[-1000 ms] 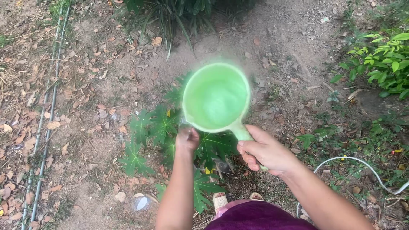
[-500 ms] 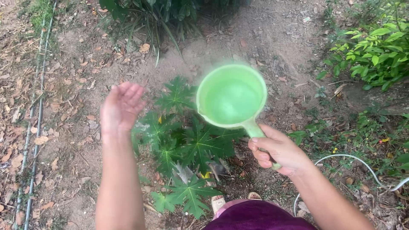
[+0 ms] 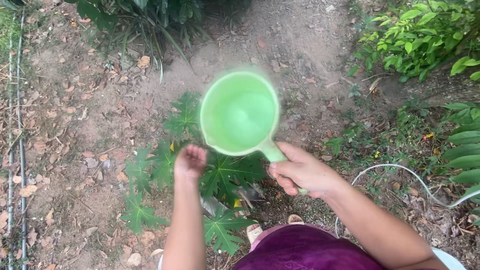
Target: The person pours water from a white bucket into a green scoop and then waters several plants in a garden. The person uses the scoop to pour water onto the soil around the plants.
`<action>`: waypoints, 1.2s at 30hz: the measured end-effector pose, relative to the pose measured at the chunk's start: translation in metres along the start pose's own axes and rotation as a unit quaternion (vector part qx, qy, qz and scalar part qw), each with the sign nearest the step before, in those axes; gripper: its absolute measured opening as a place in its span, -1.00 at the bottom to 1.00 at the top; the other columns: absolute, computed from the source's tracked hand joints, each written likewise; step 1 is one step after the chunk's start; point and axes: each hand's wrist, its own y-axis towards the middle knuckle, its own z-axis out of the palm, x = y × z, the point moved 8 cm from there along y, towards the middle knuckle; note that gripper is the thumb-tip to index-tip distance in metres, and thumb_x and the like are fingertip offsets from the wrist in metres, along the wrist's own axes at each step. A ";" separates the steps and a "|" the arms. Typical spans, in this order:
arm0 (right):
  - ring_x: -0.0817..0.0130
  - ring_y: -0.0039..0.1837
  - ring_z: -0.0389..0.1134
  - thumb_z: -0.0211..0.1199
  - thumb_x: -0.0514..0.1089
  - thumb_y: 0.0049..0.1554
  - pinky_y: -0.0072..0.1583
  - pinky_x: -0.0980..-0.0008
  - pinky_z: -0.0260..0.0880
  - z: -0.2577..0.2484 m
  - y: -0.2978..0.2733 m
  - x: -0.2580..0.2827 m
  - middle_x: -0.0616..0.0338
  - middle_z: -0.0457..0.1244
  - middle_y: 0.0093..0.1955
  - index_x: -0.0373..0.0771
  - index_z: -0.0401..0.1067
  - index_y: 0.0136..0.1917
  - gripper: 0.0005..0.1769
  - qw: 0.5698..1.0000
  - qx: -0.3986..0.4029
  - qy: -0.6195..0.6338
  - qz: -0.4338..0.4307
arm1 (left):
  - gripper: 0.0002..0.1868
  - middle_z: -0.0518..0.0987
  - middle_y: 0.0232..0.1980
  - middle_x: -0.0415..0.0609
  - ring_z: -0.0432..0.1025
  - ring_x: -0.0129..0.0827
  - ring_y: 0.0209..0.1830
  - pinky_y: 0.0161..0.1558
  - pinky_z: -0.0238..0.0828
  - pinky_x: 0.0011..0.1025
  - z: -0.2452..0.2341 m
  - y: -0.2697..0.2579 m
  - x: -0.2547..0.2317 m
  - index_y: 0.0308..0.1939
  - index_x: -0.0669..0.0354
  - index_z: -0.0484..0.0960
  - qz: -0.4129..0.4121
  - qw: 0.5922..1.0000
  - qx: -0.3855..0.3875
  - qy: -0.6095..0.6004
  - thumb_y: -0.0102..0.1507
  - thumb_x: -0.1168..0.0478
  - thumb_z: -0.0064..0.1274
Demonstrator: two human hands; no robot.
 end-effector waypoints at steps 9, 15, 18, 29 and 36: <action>0.63 -0.55 0.12 -0.11 -0.45 0.17 -0.57 0.65 0.22 0.015 0.014 0.003 0.19 0.12 -0.39 -0.67 0.01 0.41 -0.46 1.000 0.006 0.025 0.001 | -0.67 0.24 -0.44 -0.34 0.28 -0.61 -0.45 -0.28 0.48 -0.66 0.003 0.028 0.043 -0.27 0.01 0.31 -0.069 0.994 -0.006 -0.081 0.45 -0.04 -0.41; 0.63 -0.55 0.14 -0.09 -0.45 0.18 -0.57 0.67 0.24 -0.004 0.016 -0.005 0.15 0.14 -0.37 -0.66 -0.03 0.45 -0.42 0.997 -0.010 0.076 0.010 | -0.72 0.45 -0.41 -0.19 0.43 -0.51 -0.41 -0.30 0.54 -0.58 0.075 -0.067 -0.039 -0.22 0.09 0.44 0.005 0.997 0.056 -0.062 0.46 0.09 -0.34; 0.62 -0.54 0.14 -0.10 -0.45 0.18 -0.56 0.64 0.25 -0.011 0.011 -0.002 0.17 0.12 -0.36 -0.62 -0.02 0.44 -0.44 0.996 -0.024 0.084 0.014 | -0.67 0.55 -0.21 -0.09 0.49 -0.32 0.00 0.29 0.36 -0.16 0.114 -0.139 -0.095 -0.08 0.05 0.46 0.109 0.960 0.046 0.255 0.48 0.06 -0.44; 0.58 -0.53 0.15 -0.08 -0.44 0.18 -0.56 0.62 0.26 -0.015 -0.001 0.003 0.16 0.14 -0.35 -0.60 0.05 0.41 -0.48 0.999 -0.038 0.032 -0.001 | -0.81 0.46 -0.20 -0.29 0.36 -0.39 -0.02 0.44 -0.08 -0.04 0.094 -0.131 -0.117 -0.03 -0.02 0.47 0.209 0.929 -0.023 0.305 0.40 0.12 -0.26; 0.58 -0.56 0.12 -0.12 -0.46 0.17 -0.55 0.64 0.23 -0.003 0.005 0.002 0.18 0.14 -0.38 -0.60 -0.04 0.47 -0.40 1.000 -0.006 -0.019 0.006 | -0.70 0.40 -0.21 -0.15 0.36 -0.23 -0.03 0.29 0.22 -0.15 0.058 -0.061 0.018 0.02 0.03 0.36 -0.027 0.997 -0.021 0.063 0.48 0.03 -0.49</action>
